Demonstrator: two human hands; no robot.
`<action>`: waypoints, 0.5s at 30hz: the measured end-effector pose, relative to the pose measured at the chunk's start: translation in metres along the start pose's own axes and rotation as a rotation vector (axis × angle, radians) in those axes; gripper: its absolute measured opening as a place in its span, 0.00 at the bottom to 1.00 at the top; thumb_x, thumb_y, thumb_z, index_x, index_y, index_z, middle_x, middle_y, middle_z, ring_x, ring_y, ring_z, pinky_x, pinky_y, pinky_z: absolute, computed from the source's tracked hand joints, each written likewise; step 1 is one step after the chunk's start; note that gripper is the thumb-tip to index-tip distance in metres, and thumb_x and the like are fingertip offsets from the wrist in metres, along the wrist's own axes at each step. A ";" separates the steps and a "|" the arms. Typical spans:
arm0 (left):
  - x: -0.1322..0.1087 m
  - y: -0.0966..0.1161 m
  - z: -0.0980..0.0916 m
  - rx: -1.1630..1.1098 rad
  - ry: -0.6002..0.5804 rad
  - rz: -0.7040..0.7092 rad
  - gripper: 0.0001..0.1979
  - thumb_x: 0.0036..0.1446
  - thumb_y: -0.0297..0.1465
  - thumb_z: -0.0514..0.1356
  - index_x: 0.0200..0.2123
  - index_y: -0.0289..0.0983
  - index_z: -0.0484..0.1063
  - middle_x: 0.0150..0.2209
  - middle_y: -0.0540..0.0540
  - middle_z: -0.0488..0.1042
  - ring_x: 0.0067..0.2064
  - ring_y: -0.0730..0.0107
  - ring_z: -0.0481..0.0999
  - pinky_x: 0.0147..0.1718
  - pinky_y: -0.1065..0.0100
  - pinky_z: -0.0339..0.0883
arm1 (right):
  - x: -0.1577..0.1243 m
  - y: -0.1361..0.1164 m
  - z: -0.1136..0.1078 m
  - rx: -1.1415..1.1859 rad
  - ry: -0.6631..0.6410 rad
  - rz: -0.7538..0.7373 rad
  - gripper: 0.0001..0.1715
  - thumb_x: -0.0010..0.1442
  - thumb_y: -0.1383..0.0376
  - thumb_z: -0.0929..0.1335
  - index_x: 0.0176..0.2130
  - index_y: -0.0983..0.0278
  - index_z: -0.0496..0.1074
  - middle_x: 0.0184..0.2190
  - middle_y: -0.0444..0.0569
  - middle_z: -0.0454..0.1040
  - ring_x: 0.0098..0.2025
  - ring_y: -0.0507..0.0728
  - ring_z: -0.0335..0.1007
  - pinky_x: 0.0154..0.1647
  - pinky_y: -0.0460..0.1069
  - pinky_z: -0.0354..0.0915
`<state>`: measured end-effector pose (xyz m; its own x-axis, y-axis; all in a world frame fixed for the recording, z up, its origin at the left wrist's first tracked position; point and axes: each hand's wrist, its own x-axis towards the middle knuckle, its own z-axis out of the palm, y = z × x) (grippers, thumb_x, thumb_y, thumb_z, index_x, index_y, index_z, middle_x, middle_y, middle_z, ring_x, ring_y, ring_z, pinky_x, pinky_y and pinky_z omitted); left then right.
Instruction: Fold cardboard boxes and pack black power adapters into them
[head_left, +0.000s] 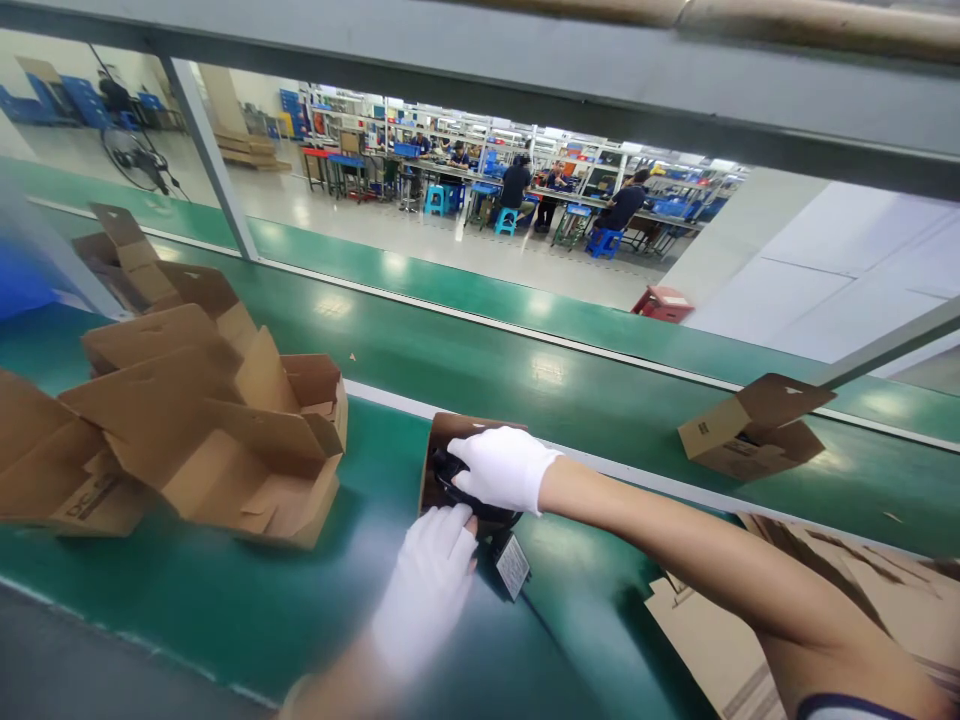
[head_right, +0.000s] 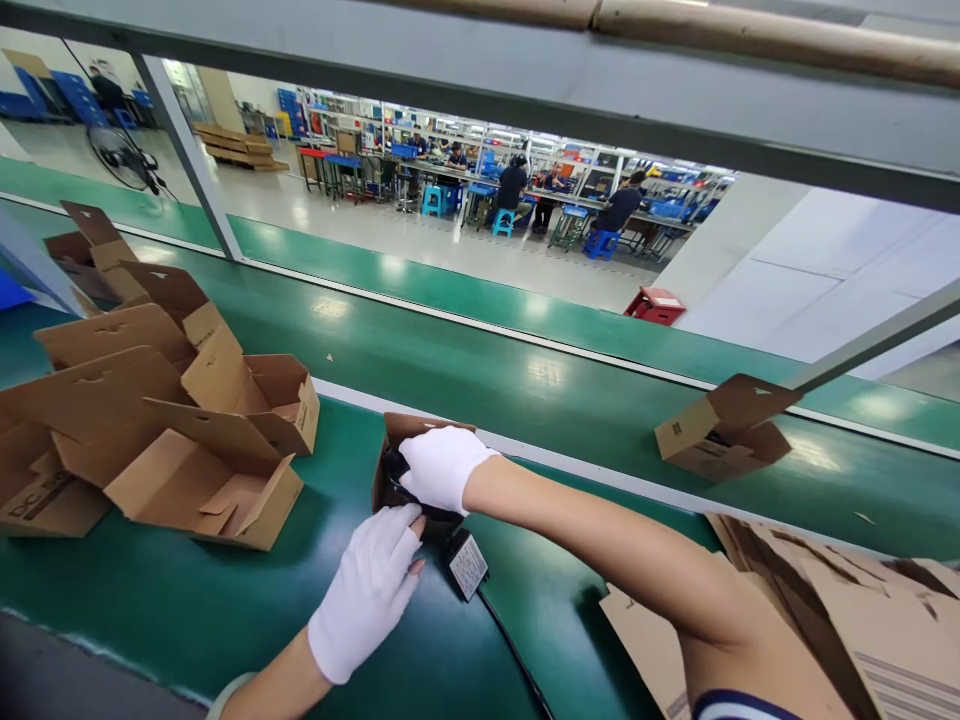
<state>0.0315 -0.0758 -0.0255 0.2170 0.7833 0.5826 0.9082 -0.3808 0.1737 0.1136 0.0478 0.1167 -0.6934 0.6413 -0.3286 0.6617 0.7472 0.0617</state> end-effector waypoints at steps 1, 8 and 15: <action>0.001 0.000 0.002 0.002 -0.004 0.014 0.19 0.56 0.21 0.51 0.51 0.31 0.63 0.50 0.36 0.69 0.48 0.56 0.70 0.44 0.54 0.70 | 0.006 -0.002 0.001 -0.018 -0.061 -0.008 0.19 0.58 0.59 0.62 0.41 0.66 0.75 0.35 0.58 0.76 0.36 0.65 0.74 0.32 0.53 0.66; 0.001 0.000 0.002 -0.057 -0.086 0.006 0.22 0.54 0.24 0.54 0.53 0.30 0.62 0.52 0.35 0.68 0.49 0.51 0.68 0.44 0.51 0.68 | 0.039 -0.006 0.025 -0.013 -0.262 -0.068 0.17 0.55 0.61 0.66 0.36 0.72 0.77 0.31 0.62 0.76 0.36 0.65 0.74 0.35 0.53 0.68; -0.001 0.002 -0.002 -0.172 -0.131 0.031 0.22 0.53 0.28 0.56 0.52 0.29 0.62 0.52 0.34 0.68 0.49 0.49 0.68 0.43 0.51 0.69 | 0.066 -0.018 0.053 0.017 -0.449 -0.188 0.05 0.42 0.69 0.73 0.23 0.70 0.76 0.26 0.58 0.76 0.31 0.67 0.74 0.34 0.56 0.68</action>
<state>0.0326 -0.0789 -0.0239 0.2986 0.8230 0.4832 0.8287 -0.4747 0.2965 0.0712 0.0674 0.0442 -0.6122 0.3542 -0.7069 0.5441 0.8374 -0.0517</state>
